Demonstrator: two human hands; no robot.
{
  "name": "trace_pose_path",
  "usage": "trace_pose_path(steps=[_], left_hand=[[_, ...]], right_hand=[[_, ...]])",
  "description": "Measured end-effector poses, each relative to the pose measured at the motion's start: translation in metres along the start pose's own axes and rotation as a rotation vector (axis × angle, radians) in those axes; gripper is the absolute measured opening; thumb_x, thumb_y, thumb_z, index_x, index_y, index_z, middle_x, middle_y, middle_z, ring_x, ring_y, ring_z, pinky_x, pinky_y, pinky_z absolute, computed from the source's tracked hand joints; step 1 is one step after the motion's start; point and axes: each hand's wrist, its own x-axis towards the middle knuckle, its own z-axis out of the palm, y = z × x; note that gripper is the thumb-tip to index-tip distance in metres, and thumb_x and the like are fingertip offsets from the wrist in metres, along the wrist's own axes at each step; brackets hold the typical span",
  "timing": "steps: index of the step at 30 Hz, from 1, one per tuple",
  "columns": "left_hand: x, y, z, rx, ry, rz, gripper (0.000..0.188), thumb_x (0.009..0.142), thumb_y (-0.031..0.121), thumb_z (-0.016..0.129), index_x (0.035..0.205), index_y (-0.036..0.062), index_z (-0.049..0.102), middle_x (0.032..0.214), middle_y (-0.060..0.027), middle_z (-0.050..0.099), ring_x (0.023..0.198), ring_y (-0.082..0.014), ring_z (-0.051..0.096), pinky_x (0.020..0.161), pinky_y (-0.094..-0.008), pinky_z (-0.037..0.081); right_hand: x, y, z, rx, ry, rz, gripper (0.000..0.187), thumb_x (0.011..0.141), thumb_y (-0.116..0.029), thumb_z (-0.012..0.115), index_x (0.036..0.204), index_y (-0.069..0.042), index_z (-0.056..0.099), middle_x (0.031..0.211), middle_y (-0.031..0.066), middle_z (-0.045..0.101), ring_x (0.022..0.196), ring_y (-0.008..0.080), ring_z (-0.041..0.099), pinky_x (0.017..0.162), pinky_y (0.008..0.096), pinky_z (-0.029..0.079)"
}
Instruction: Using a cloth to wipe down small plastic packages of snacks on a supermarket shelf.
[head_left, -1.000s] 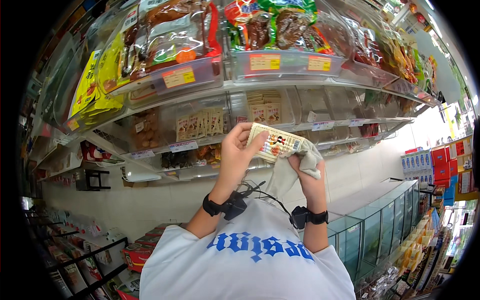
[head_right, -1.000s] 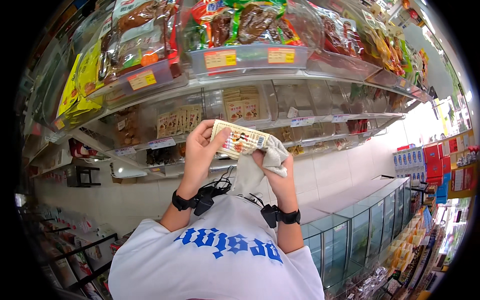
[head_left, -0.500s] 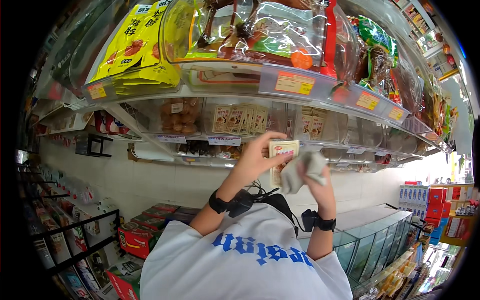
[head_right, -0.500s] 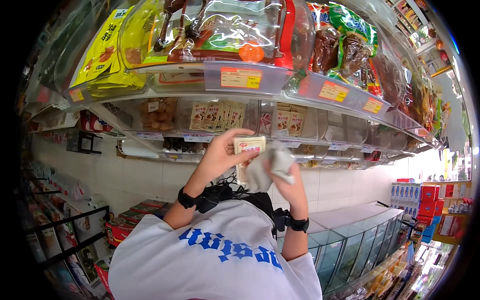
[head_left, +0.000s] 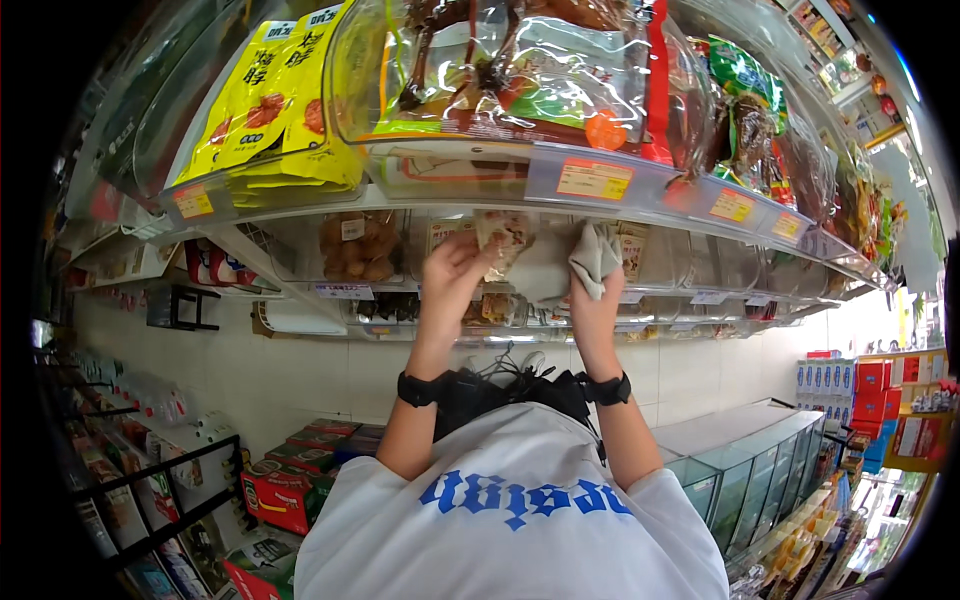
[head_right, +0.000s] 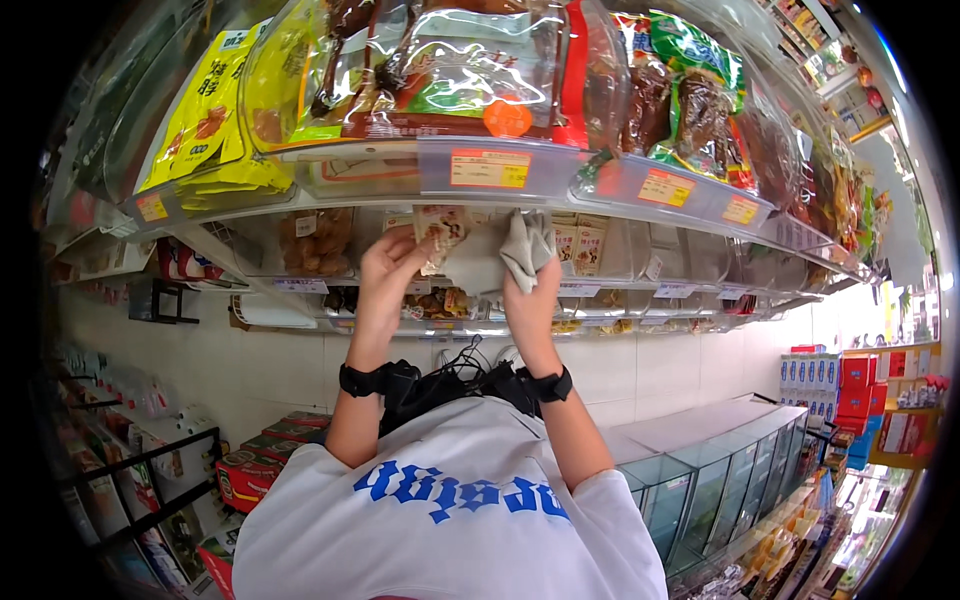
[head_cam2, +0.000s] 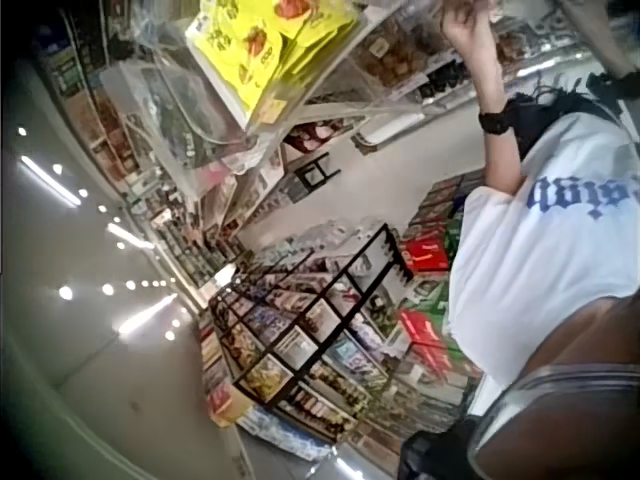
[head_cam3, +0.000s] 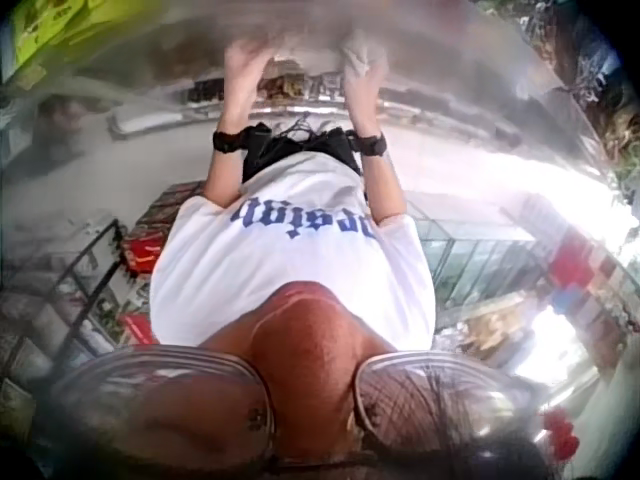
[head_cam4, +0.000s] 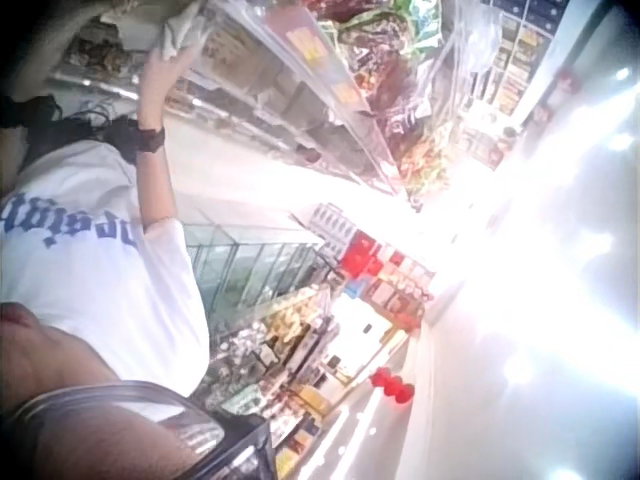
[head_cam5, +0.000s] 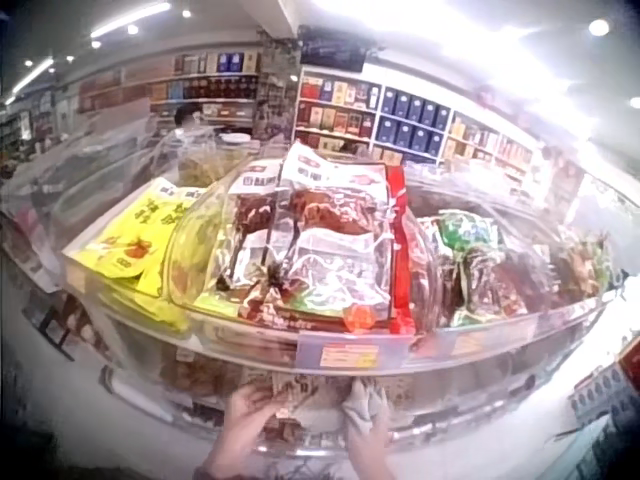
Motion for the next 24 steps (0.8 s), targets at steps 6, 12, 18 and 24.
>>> trace_pose_path(steps=[6,12,18,24], left_hand=[[0.016,-0.023,-0.029,0.17,0.064,0.035,0.026,0.091,0.002,0.067,0.115,-0.0066,0.063,0.099,-0.0118,0.071,0.09,-0.0126,0.066,0.08,-0.0261,0.052],[0.043,-0.06,-0.024,0.223,-0.051,0.013,0.03,0.089,0.0,0.063,0.118,-0.0054,0.062,0.106,-0.0119,0.07,0.092,-0.017,0.066,0.079,-0.0296,0.052],[0.06,-0.073,-0.019,0.375,-0.101,0.031,0.024,0.088,0.007,0.07,0.108,-0.006,0.065,0.093,-0.0132,0.073,0.082,-0.0171,0.069,0.072,-0.0298,0.053],[0.051,-0.092,-0.005,1.088,-0.081,0.446,0.03,0.082,0.014,0.073,0.104,-0.0053,0.065,0.1,-0.0239,0.062,0.1,-0.0442,0.056,0.091,-0.0495,0.046]], right_hand=[[0.004,-0.014,0.028,-0.081,-0.085,-0.262,0.056,0.075,0.003,0.064,0.129,0.003,0.049,0.121,0.0211,0.057,0.109,0.0369,0.057,0.095,0.0399,0.046],[0.014,0.011,0.051,-0.277,-0.417,-0.355,0.062,0.074,0.006,0.061,0.134,0.003,0.048,0.134,0.0277,0.051,0.12,0.0465,0.051,0.102,0.0456,0.045],[0.014,0.008,0.007,-0.156,-0.785,-0.015,0.059,0.074,0.006,0.063,0.132,0.004,0.052,0.13,0.0261,0.057,0.118,0.0457,0.054,0.099,0.0424,0.047],[0.004,0.003,-0.039,0.005,-0.39,-0.115,0.051,0.076,0.0,0.066,0.126,0.003,0.056,0.113,0.0235,0.065,0.111,0.0406,0.061,0.094,0.0415,0.048]])
